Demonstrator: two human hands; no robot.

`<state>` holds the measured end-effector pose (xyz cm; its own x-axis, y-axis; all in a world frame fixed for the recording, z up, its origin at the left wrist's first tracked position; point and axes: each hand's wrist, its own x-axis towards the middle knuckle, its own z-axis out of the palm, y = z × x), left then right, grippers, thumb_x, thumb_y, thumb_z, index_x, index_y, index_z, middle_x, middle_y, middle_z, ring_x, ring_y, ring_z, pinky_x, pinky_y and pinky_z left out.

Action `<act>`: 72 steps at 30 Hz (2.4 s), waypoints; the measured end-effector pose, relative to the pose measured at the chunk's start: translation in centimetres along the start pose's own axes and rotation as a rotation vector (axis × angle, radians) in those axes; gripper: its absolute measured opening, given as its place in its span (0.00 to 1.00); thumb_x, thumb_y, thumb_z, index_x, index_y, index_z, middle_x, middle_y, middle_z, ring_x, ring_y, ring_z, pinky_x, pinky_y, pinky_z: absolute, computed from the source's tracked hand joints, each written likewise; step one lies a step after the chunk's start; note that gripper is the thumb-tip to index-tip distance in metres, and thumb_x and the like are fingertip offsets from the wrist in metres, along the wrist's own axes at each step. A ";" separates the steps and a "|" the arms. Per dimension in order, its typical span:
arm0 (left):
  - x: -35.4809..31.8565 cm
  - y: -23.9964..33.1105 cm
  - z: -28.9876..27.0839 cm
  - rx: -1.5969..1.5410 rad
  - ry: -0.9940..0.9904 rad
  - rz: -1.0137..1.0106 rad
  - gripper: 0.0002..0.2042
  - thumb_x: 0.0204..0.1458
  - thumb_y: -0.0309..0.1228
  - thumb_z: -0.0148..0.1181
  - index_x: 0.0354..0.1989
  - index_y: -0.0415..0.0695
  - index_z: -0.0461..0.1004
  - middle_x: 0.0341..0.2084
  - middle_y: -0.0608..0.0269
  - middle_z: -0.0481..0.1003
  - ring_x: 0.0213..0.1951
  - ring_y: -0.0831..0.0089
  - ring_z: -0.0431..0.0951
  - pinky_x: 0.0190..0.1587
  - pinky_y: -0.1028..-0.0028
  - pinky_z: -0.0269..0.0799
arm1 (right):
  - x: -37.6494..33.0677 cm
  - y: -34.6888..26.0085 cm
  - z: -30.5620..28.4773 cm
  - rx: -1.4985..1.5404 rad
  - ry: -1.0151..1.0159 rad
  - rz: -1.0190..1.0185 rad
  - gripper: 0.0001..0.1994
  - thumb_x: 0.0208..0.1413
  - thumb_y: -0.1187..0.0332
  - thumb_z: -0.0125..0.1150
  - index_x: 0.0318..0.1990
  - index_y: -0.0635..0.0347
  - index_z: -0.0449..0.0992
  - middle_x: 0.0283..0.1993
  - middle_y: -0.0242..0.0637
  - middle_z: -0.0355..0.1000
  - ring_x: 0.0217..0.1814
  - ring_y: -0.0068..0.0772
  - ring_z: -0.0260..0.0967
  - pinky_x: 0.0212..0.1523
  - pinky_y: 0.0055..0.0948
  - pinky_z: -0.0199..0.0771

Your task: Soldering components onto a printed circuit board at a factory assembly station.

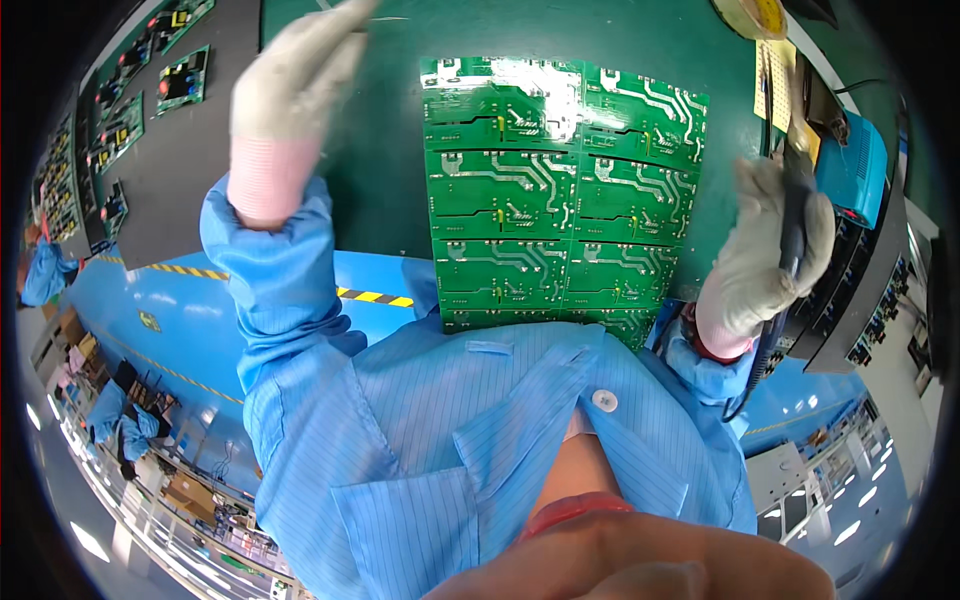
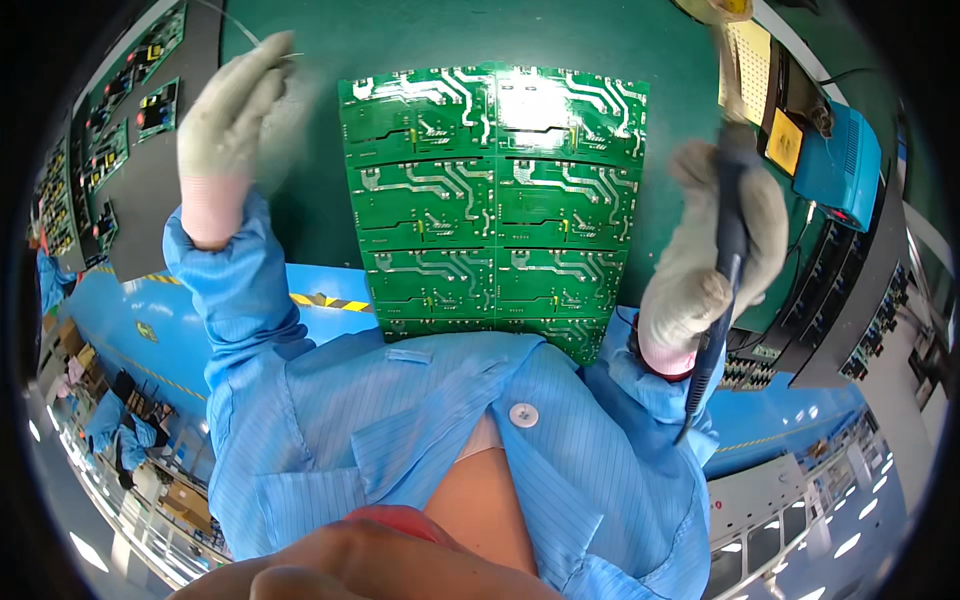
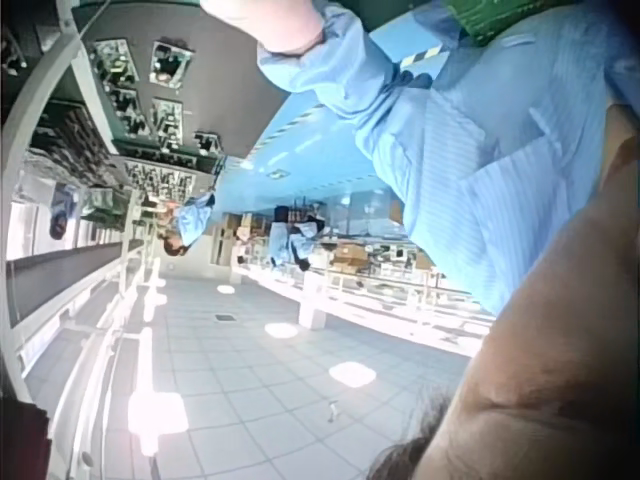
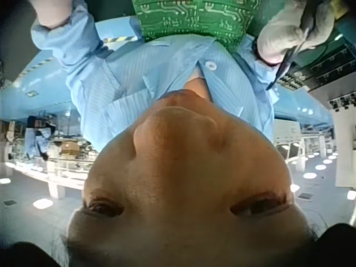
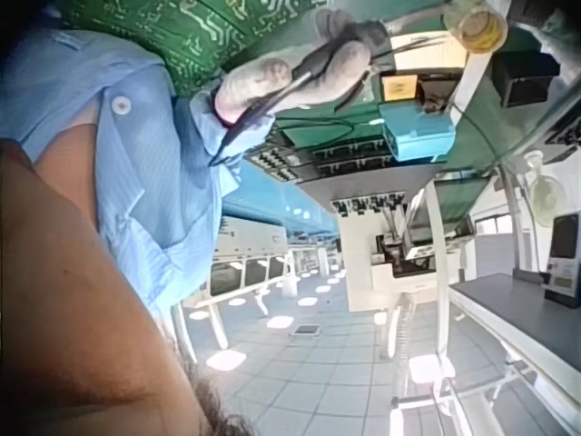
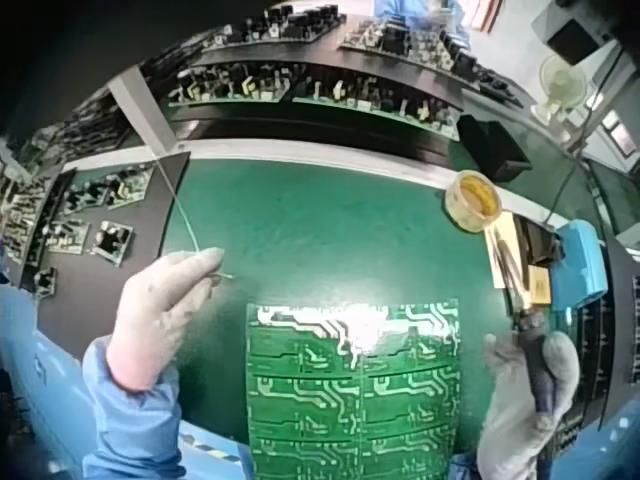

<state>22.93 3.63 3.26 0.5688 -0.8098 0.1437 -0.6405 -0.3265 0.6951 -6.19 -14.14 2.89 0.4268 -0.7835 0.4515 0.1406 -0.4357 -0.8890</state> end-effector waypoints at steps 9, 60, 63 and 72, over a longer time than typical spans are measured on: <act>1.3 2.8 4.1 0.136 0.023 0.169 0.11 0.49 0.23 0.61 0.42 0.41 0.76 0.30 0.60 0.78 0.32 0.70 0.78 0.36 0.77 0.73 | 1.8 -0.2 2.6 0.130 -0.343 0.441 0.25 0.57 0.55 0.58 0.52 0.68 0.67 0.36 0.43 0.74 0.37 0.28 0.71 0.42 0.28 0.71; 1.8 1.5 5.2 0.149 -0.002 0.420 0.09 0.41 0.22 0.64 0.33 0.42 0.80 0.29 0.62 0.77 0.29 0.68 0.78 0.30 0.75 0.73 | 5.8 0.0 2.2 0.102 -0.554 0.732 0.25 0.55 0.55 0.59 0.51 0.69 0.69 0.41 0.42 0.73 0.39 0.26 0.73 0.45 0.25 0.72; 1.8 1.5 5.1 0.171 -0.003 0.426 0.09 0.41 0.22 0.64 0.33 0.42 0.80 0.29 0.62 0.77 0.29 0.68 0.78 0.30 0.75 0.73 | 5.7 0.1 2.0 0.088 -0.571 0.712 0.26 0.55 0.54 0.60 0.51 0.69 0.69 0.40 0.43 0.74 0.39 0.26 0.73 0.45 0.25 0.72; 1.5 1.6 4.8 0.081 0.106 0.278 0.07 0.44 0.18 0.63 0.33 0.38 0.79 0.30 0.60 0.77 0.31 0.73 0.77 0.34 0.79 0.71 | 4.9 1.2 2.0 0.249 -0.476 0.567 0.26 0.58 0.52 0.54 0.53 0.69 0.66 0.36 0.45 0.75 0.36 0.29 0.72 0.45 0.27 0.72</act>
<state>20.21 -0.44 1.20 0.4135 -0.8198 0.3962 -0.8157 -0.1401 0.5612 -2.10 -17.64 3.89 0.8228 -0.5581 -0.1076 -0.0412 0.1302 -0.9906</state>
